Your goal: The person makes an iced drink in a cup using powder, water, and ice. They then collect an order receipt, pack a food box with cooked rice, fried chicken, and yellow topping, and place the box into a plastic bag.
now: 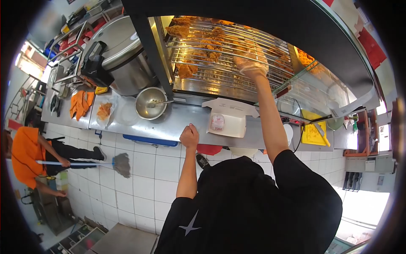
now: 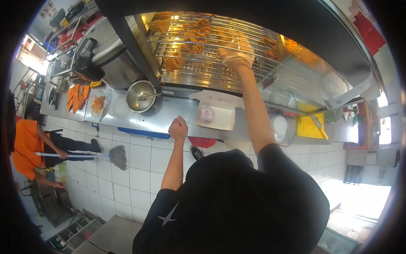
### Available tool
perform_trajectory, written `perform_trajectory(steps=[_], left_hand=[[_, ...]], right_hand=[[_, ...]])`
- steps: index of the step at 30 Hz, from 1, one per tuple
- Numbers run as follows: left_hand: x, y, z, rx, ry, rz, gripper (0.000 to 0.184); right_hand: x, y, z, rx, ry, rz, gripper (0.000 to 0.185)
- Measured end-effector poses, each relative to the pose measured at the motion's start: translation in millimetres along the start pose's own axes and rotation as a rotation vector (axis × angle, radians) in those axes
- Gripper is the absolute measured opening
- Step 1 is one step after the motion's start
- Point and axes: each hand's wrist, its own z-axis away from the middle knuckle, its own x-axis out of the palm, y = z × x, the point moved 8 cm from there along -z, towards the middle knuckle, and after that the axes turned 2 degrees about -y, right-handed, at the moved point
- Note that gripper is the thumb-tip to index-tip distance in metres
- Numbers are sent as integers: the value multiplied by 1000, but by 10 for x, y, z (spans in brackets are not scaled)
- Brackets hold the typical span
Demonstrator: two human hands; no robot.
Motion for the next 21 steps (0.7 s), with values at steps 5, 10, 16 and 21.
perform_trajectory(steps=[5, 10, 16, 21], left_hand=[[-27, 30, 8, -3, -14, -9, 45], [-15, 19, 10, 23, 9, 5, 44], [-7, 9, 11, 28, 29, 19, 43], [-16, -21, 30, 42, 7, 34, 42]], right_hand=[[168, 107, -48, 27, -373, 139, 45], [-201, -5, 185, 48, 244, 271, 39], [261, -729, 1000, -205, 69, -394, 35], [1353, -809, 622, -162, -405, -76, 37]])
